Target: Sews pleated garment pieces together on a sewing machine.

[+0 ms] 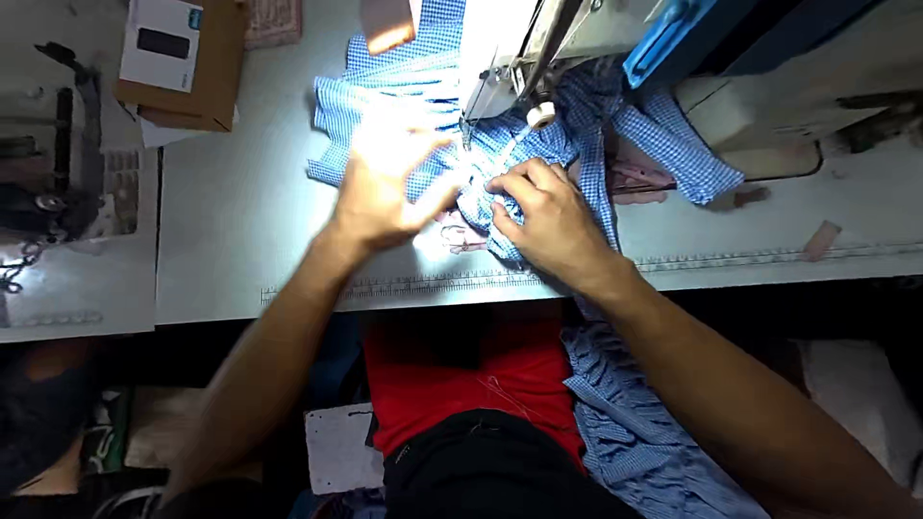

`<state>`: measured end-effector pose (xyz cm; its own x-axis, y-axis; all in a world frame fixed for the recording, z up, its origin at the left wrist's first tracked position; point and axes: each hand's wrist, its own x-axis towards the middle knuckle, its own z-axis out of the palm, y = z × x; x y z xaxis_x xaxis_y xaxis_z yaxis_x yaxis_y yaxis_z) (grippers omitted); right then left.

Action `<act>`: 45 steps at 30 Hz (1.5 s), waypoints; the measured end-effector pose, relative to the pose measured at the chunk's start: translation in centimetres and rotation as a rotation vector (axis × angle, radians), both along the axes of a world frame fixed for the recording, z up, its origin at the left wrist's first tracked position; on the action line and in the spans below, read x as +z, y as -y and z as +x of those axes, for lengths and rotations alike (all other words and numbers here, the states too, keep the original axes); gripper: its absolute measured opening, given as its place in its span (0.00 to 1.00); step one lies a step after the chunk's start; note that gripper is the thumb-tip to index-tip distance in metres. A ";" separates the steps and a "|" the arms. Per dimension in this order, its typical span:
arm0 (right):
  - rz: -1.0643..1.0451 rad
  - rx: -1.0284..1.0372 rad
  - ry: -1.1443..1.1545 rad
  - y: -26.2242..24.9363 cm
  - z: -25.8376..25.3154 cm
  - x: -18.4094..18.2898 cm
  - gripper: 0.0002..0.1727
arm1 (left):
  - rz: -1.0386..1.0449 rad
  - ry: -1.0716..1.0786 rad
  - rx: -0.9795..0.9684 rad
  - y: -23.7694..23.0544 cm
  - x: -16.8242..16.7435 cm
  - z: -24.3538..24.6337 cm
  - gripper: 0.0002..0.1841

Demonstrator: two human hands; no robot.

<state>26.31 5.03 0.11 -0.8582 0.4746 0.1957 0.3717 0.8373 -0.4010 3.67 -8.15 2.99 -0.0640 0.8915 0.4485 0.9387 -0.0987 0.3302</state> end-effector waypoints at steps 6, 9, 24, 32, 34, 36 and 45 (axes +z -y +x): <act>0.062 0.106 -0.001 -2.3 0.8 0.1 0.15 | -0.058 0.188 -0.206 -1.3 -4.6 2.9 0.09; 0.065 0.179 0.041 -5.0 0.8 0.6 0.14 | -0.066 0.129 -0.314 2.1 -4.2 5.9 0.06; 0.121 0.006 0.113 -3.0 -0.3 0.3 0.20 | -0.070 0.117 -0.310 3.0 -4.7 8.1 0.09; 0.168 -0.054 0.092 -1.9 -1.7 2.0 0.16 | -0.036 0.106 -0.282 -0.8 -5.0 5.2 0.10; 0.154 0.008 0.000 -0.7 -1.7 1.3 0.17 | -0.022 0.118 -0.272 -0.9 -5.1 5.2 0.09; 0.120 0.013 -0.020 -0.6 -1.4 -0.1 0.17 | -0.021 0.139 -0.271 -0.7 -5.2 5.3 0.09; 0.127 -0.063 0.056 -2.1 -0.7 1.5 0.14 | -0.009 0.150 -0.236 -1.9 -5.5 4.2 0.09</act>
